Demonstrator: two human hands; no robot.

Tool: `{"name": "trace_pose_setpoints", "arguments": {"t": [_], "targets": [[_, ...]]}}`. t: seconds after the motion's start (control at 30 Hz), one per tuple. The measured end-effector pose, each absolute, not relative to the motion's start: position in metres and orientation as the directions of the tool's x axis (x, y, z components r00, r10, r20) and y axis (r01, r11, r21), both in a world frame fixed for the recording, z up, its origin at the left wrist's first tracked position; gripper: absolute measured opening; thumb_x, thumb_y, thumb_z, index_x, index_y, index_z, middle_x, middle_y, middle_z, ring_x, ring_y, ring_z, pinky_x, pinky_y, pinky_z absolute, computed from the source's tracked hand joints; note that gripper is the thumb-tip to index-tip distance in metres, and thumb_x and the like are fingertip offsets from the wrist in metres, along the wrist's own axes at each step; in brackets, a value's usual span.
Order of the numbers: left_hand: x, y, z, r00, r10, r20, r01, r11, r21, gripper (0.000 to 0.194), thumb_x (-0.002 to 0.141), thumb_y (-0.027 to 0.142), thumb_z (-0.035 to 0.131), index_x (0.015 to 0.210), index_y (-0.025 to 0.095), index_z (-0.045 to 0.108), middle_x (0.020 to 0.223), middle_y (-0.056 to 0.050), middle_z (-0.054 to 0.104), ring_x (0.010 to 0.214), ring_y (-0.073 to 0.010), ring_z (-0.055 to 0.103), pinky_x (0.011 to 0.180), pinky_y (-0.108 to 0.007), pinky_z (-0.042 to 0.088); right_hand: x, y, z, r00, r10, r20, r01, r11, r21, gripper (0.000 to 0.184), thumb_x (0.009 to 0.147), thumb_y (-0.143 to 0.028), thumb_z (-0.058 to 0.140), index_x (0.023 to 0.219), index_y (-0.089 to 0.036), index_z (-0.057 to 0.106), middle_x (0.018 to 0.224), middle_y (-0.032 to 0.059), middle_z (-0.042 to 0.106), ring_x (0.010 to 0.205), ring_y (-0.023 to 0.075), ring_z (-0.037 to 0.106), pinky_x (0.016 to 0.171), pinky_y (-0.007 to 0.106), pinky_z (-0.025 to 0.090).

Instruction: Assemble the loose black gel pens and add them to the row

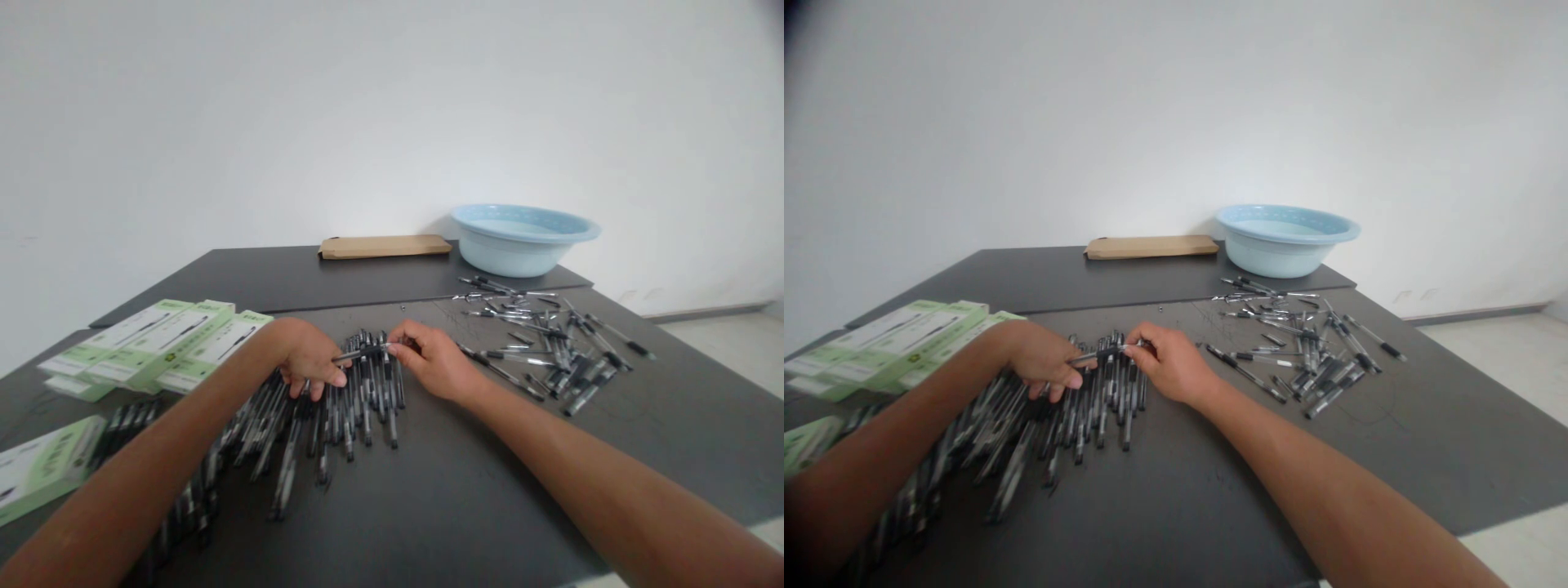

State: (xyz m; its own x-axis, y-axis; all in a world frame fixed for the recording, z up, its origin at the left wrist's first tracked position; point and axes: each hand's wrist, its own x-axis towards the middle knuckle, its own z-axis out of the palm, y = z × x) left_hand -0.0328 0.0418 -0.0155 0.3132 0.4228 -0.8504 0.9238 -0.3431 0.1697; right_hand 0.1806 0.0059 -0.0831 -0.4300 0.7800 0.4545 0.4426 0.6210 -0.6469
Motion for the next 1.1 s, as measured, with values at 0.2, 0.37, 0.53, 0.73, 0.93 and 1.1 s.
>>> {"name": "trace_pose_setpoints", "arguments": {"t": [0.2, 0.37, 0.53, 0.73, 0.93, 1.1], "targets": [[-0.033, 0.0423, -0.0169, 0.307, 0.433, -0.848, 0.931, -0.323, 0.172, 0.052, 0.088, 0.046, 0.04, 0.132, 0.019, 0.041, 0.108, -0.013, 0.069, 0.076, -0.0213, 0.068, 0.056, -0.025, 0.048, 0.183, 0.0074, -0.0797, -0.411, 0.791, 0.454, 0.488, 0.611, -0.623, 0.016, 0.089, -0.03, 0.05, 0.087, -0.018, 0.061, 0.073, 0.0007, 0.061, 0.067, 0.0136, 0.053, 0.061, 0.024, 0.035], [-0.0333, 0.0425, -0.0174, 0.314, 0.44, -0.841, 0.934, -0.303, 0.19, 0.054, 0.086, 0.043, 0.044, 0.132, 0.016, 0.043, 0.104, -0.015, 0.07, 0.073, -0.0225, 0.068, 0.059, -0.028, 0.049, 0.1899, 0.0095, -0.0768, -0.328, 0.82, 0.469, 0.51, 0.572, -0.642, 0.022, 0.086, -0.034, 0.055, 0.102, -0.02, 0.055, 0.062, -0.0045, 0.049, 0.057, 0.0121, 0.046, 0.056, 0.023, 0.032], [-0.0333, 0.0415, -0.0176, 0.32, 0.438, -0.84, 0.928, -0.323, 0.185, 0.049, 0.087, 0.043, 0.041, 0.129, 0.018, 0.045, 0.104, -0.014, 0.07, 0.073, -0.0213, 0.067, 0.059, -0.027, 0.049, 0.1863, 0.0053, -0.0787, -0.437, 0.795, 0.42, 0.506, 0.603, -0.617, 0.017, 0.084, -0.026, 0.056, 0.101, -0.021, 0.055, 0.061, -0.0059, 0.046, 0.055, 0.0111, 0.044, 0.055, 0.022, 0.031], [-0.0322, 0.042, -0.0178, 0.316, 0.44, -0.84, 0.931, -0.314, 0.186, 0.049, 0.087, 0.041, 0.042, 0.13, 0.018, 0.044, 0.103, -0.014, 0.07, 0.07, -0.021, 0.067, 0.059, -0.028, 0.048, 0.1815, 0.0012, -0.0793, -0.452, 0.79, 0.414, 0.533, 0.612, -0.584, 0.012, 0.086, -0.022, 0.052, 0.098, -0.022, 0.055, 0.066, -0.0034, 0.054, 0.06, 0.0123, 0.048, 0.057, 0.022, 0.03], [-0.0329, 0.0432, -0.0189, 0.327, 0.432, -0.84, 0.928, -0.316, 0.198, 0.05, 0.085, 0.043, 0.044, 0.128, 0.017, 0.046, 0.101, -0.014, 0.071, 0.067, -0.0201, 0.066, 0.055, -0.026, 0.047, 0.1812, 0.0023, -0.0815, -0.455, 0.773, 0.442, 0.534, 0.634, -0.56, 0.01, 0.088, -0.023, 0.051, 0.095, -0.02, 0.057, 0.071, -0.0017, 0.059, 0.063, 0.012, 0.051, 0.059, 0.022, 0.033], [-0.034, 0.0434, -0.0202, 0.328, 0.443, -0.834, 0.931, -0.302, 0.206, 0.052, 0.084, 0.043, 0.045, 0.129, 0.016, 0.046, 0.101, -0.014, 0.071, 0.067, -0.0209, 0.066, 0.054, -0.026, 0.047, 0.1823, 0.0045, -0.0802, -0.484, 0.738, 0.47, 0.504, 0.674, -0.54, 0.019, 0.092, -0.03, 0.046, 0.094, -0.018, 0.061, 0.083, 0.0029, 0.065, 0.075, 0.0146, 0.057, 0.066, 0.023, 0.037]]}}
